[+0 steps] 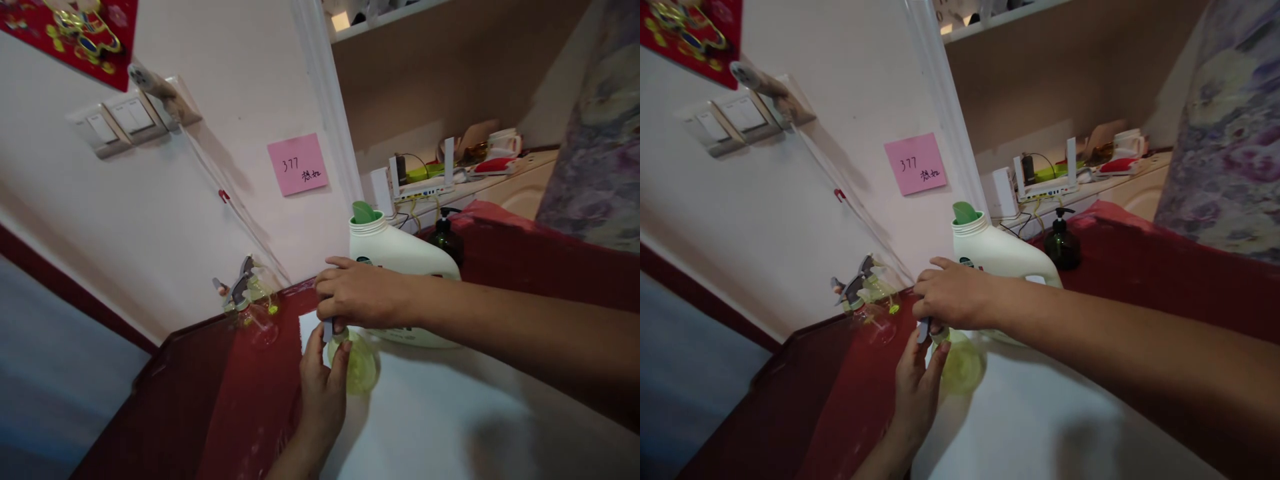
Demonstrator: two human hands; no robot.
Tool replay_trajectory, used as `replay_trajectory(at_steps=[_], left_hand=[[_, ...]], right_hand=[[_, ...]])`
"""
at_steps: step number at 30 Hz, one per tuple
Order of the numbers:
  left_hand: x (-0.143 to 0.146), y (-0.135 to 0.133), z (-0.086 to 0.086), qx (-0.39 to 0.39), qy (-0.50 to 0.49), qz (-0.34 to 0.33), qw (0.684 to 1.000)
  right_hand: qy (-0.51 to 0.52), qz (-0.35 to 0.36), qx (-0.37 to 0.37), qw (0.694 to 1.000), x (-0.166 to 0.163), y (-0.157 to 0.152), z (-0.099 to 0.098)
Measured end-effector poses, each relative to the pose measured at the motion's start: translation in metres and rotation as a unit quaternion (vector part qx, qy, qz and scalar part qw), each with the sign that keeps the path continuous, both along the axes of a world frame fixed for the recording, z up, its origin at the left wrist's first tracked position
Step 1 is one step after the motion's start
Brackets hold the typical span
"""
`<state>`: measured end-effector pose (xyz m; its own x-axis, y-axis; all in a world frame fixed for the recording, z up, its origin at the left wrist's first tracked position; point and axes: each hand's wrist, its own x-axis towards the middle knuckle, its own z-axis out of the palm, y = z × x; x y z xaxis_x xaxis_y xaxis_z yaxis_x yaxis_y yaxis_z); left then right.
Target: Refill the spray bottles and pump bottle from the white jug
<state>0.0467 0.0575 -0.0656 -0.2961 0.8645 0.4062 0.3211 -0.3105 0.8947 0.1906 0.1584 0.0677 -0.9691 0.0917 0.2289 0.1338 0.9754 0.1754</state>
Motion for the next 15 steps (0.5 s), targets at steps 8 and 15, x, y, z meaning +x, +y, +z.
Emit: replay_trajectory(at_steps=[8,15], left_hand=[[0.0036,-0.0013,-0.0017,-0.003,-0.058,-0.006,0.998],[0.0089,0.0046,0.0077,0.005,-0.129,0.009,0.992]], right_hand=[[-0.027,-0.008,-0.024,0.999,-0.0016,0.0005,-0.0015],[-0.019,-0.014,-0.054,0.998,-0.0016,-0.0009,-0.0047]])
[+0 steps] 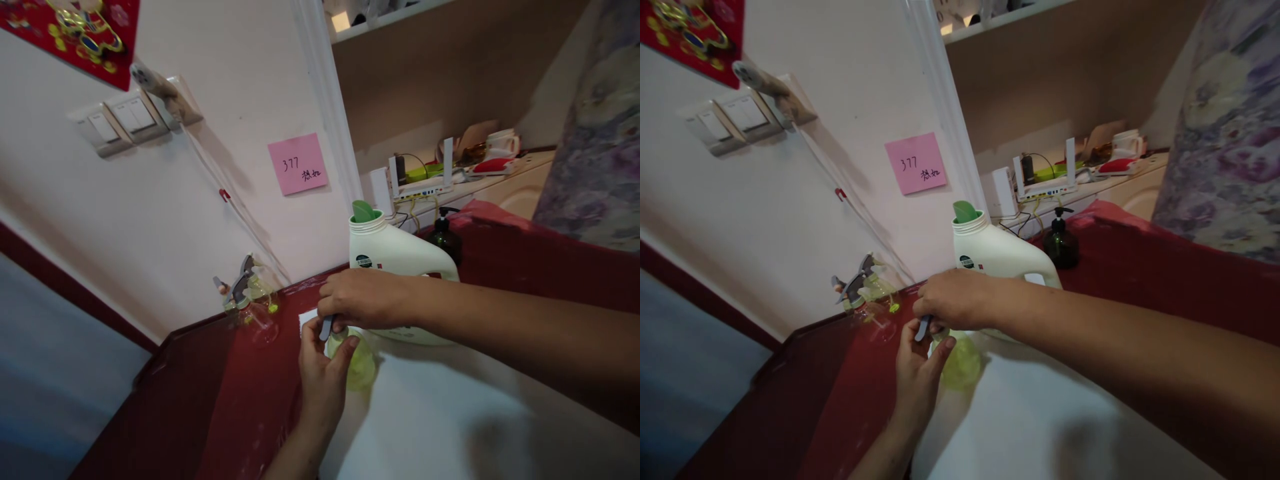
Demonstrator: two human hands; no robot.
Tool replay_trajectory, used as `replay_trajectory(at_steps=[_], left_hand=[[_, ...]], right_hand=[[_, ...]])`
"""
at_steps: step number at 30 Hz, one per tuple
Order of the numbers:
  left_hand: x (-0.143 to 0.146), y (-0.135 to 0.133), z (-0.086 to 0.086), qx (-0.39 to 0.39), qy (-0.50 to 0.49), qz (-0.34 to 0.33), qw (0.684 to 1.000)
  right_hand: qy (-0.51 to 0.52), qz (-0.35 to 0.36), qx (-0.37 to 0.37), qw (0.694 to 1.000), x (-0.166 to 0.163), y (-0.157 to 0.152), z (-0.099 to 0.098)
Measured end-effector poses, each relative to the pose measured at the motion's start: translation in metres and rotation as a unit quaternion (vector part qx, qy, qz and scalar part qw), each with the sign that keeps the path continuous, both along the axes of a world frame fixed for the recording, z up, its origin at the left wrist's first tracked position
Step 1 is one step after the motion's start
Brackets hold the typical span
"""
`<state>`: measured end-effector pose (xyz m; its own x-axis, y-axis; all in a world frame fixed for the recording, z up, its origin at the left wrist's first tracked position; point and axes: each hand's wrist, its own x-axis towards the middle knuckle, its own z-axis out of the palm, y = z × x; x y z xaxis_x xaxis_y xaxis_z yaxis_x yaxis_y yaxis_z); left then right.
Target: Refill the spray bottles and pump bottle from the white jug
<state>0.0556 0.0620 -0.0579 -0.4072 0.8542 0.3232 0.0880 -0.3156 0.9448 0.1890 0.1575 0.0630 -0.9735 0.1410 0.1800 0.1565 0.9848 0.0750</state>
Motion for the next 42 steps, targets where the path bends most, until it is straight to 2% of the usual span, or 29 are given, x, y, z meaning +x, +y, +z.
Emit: replay_trajectory(at_steps=[4,9,14,17,22,25,31,35,39,42], left_hand=[[0.000,0.003,0.004,-0.022,0.026,0.022,0.999],[-0.005,0.000,0.002,-0.024,0.053,0.011,0.998],[-0.014,-0.005,0.000,-0.018,0.124,-0.045,0.991],[-0.012,-0.005,0.001,-0.017,0.089,-0.079,0.993],[-0.004,0.003,0.005,-0.016,0.003,-0.042,0.999],[-0.007,0.004,0.004,-0.019,0.007,-0.040,0.999],[-0.019,-0.002,0.000,-0.029,0.097,-0.081,0.992],[-0.017,-0.003,0.000,-0.036,0.077,-0.103,0.991],[-0.010,0.003,0.001,-0.022,0.023,-0.060,0.998],[-0.008,0.006,0.001,-0.020,0.005,-0.051,0.998]], right_hand=[[0.013,-0.014,-0.001,1.000,0.000,-0.005,-0.001],[0.019,-0.016,-0.005,1.000,0.000,-0.006,-0.004],[0.026,-0.002,-0.007,1.000,0.001,-0.002,-0.007],[0.032,-0.003,-0.010,0.999,0.001,-0.001,-0.008],[0.039,-0.001,-0.011,0.999,0.002,-0.001,-0.010],[0.039,-0.004,-0.011,0.999,0.002,-0.001,-0.010],[0.037,-0.009,-0.006,0.999,0.003,0.000,-0.011],[0.029,-0.006,0.003,1.000,0.003,-0.002,-0.009],[0.025,-0.012,0.008,1.000,0.003,-0.005,-0.007],[0.028,-0.013,0.010,0.999,0.003,-0.005,-0.007]])
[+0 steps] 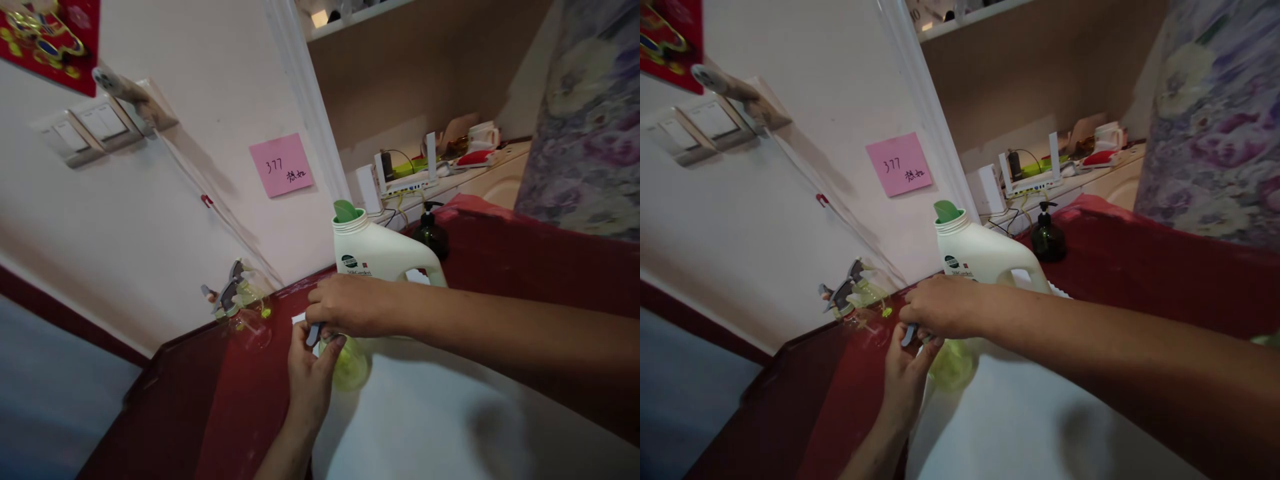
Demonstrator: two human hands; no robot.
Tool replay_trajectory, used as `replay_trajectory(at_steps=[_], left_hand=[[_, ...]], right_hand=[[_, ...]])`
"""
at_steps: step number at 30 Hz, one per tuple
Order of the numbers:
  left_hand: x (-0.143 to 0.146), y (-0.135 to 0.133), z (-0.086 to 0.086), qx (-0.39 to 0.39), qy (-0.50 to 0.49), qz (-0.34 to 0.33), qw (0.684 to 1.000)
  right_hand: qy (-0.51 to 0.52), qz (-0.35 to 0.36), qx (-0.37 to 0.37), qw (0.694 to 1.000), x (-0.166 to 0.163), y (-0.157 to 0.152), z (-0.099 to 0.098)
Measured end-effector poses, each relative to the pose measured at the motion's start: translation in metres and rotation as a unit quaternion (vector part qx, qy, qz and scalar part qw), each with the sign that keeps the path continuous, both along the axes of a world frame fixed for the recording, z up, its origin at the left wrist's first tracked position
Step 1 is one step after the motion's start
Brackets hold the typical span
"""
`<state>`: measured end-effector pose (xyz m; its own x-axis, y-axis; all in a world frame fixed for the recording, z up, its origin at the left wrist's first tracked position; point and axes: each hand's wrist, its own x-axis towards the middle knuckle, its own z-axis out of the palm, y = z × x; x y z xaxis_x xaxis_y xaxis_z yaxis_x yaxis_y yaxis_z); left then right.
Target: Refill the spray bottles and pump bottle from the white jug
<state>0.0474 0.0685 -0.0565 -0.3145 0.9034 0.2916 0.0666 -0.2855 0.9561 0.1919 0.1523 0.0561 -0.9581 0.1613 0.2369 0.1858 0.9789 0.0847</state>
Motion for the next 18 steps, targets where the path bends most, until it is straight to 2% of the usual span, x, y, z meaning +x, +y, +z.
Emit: replay_trajectory(at_steps=[9,13,18], left_hand=[[-0.014,-0.009,-0.008,-0.012,0.093,-0.047,0.994],[-0.009,-0.006,-0.004,-0.009,0.047,-0.059,0.997],[0.000,-0.001,0.001,0.003,-0.016,-0.014,1.000]], right_hand=[[0.005,-0.008,0.002,1.000,0.001,0.004,-0.004],[0.008,-0.008,0.003,1.000,0.002,0.002,-0.004],[0.008,-0.012,0.000,1.000,0.000,0.000,-0.003]])
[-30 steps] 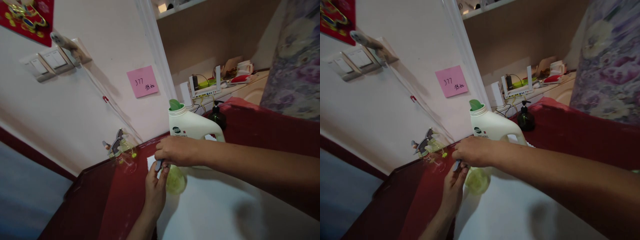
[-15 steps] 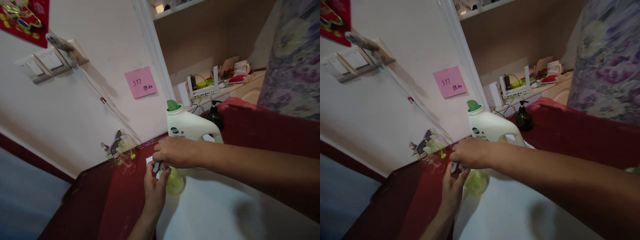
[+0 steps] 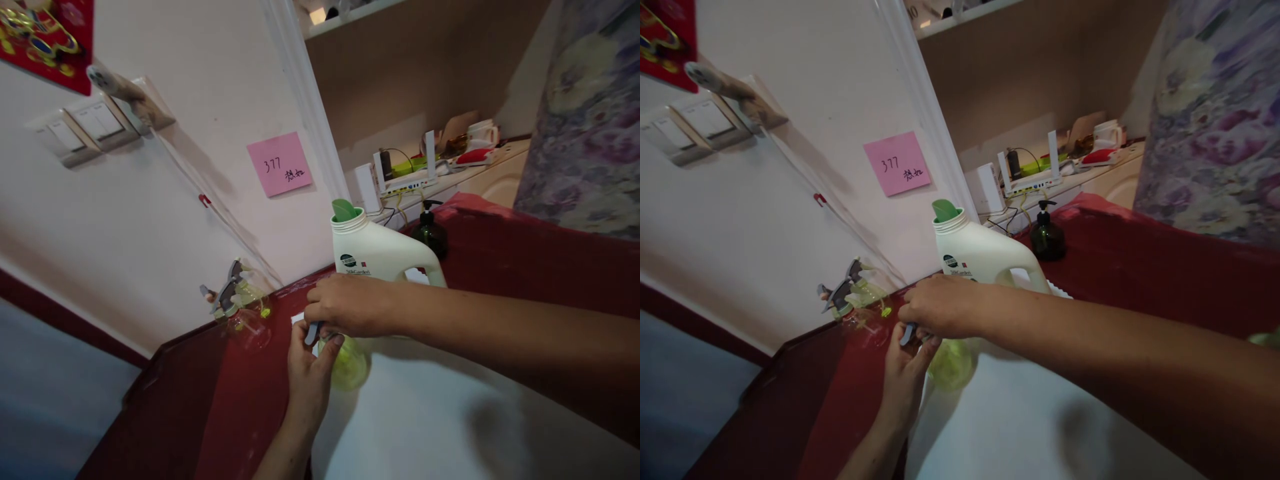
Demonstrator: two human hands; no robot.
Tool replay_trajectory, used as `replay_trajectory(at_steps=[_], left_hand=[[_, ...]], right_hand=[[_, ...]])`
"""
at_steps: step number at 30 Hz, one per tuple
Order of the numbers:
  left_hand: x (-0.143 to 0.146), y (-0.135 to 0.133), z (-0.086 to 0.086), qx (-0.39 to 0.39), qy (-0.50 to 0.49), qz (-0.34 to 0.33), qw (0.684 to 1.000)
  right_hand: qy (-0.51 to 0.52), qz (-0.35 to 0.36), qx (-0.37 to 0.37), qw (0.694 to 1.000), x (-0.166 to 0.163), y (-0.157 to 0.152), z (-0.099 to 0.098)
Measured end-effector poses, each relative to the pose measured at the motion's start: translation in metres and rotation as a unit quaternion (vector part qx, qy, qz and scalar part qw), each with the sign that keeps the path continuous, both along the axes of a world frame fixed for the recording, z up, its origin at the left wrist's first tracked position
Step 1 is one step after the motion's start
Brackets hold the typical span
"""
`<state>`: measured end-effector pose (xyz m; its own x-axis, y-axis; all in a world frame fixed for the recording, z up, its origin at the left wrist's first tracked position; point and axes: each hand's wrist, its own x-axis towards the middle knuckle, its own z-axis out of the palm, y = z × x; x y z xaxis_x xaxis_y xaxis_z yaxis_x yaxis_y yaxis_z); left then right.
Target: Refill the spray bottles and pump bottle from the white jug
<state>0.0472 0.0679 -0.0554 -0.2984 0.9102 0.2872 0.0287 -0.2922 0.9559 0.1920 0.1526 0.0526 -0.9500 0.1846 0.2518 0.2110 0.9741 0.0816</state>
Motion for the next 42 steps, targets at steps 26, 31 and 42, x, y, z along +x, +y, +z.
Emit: replay_trajectory(at_steps=[26,31,42], left_hand=[[-0.014,-0.001,-0.009,0.012,0.098,-0.031,0.995],[-0.014,-0.003,-0.012,0.006,0.100,-0.031,0.995],[-0.008,-0.003,-0.002,-0.002,-0.023,0.013,1.000]], right_hand=[[0.030,0.002,0.027,0.999,-0.002,0.002,-0.005],[0.076,-0.002,0.045,0.996,0.006,-0.005,-0.008],[0.368,-0.172,-0.352,0.843,0.039,-0.063,-0.109]])
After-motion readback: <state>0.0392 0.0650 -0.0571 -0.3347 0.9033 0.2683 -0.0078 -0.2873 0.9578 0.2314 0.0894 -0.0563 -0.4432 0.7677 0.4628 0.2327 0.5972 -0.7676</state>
